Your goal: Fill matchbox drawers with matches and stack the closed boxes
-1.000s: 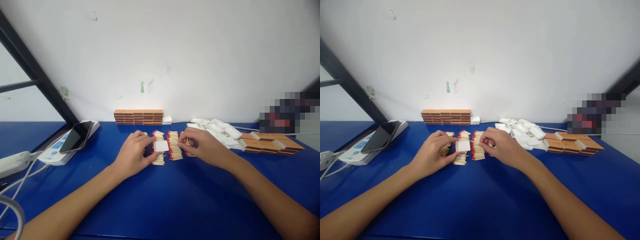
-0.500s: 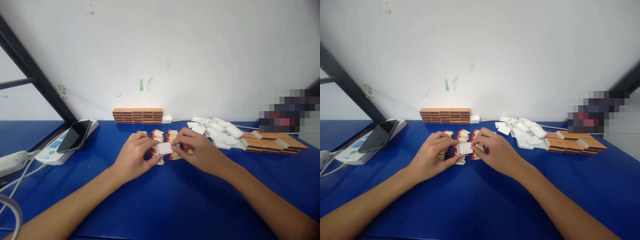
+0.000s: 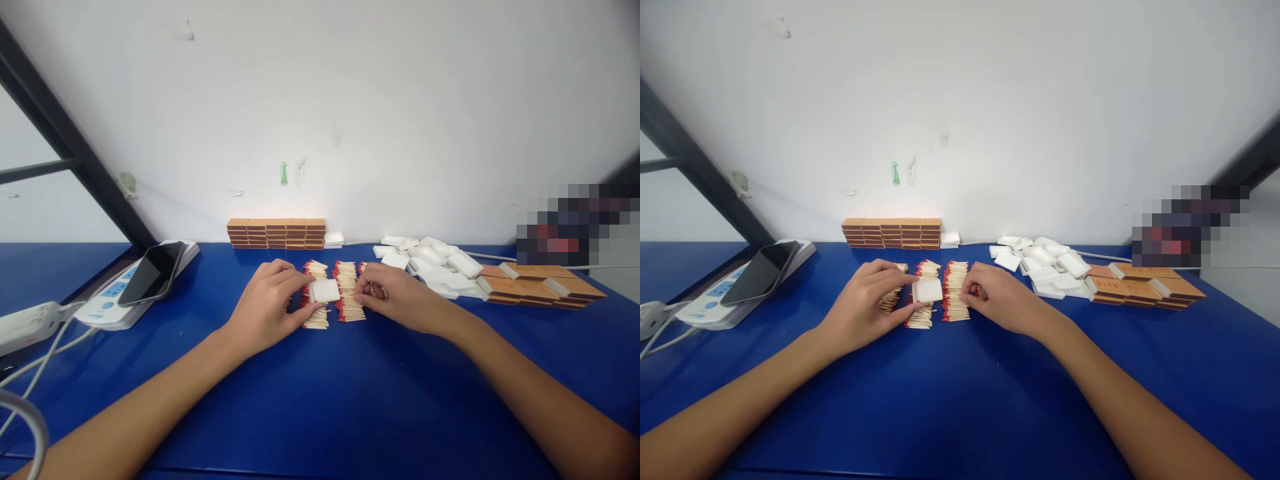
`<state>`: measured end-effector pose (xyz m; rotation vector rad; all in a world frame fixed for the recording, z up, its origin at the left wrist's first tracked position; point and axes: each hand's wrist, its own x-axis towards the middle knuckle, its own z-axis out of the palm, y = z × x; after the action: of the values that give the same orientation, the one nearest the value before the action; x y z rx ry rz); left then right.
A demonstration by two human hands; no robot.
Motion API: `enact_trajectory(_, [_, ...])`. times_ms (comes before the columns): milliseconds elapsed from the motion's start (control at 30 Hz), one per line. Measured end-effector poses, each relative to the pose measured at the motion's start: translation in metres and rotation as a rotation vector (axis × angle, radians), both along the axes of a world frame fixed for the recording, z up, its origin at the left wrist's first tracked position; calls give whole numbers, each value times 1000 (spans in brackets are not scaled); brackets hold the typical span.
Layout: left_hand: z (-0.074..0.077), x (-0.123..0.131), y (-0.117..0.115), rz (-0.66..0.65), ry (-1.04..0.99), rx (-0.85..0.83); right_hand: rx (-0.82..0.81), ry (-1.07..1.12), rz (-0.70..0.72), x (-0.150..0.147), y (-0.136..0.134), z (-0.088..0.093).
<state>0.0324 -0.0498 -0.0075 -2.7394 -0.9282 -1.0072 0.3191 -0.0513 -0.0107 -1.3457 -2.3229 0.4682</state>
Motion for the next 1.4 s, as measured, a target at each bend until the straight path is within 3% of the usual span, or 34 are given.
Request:
enact_trajectory(400, [-1,-1,1,11,25,-18,-23,1,9,4,0,4])
enact_trajectory(733, [-2,7,-8,-4,24,-33,279,40,85,-23,-21,7])
enact_trajectory(833, [-2,7,-8,1,27,-27,315,72,53,-19,-21,13])
enact_trajectory(967, [-1,0,1,35,20,-4,200,33,-20,0,-10,18])
enact_trajectory(1200, [2,-4,7,42,18,31,-41,8,49,5,-1,3])
enact_trajectory(1400, [3,-2,3,31,17,7,-72,23,60,3,0,0])
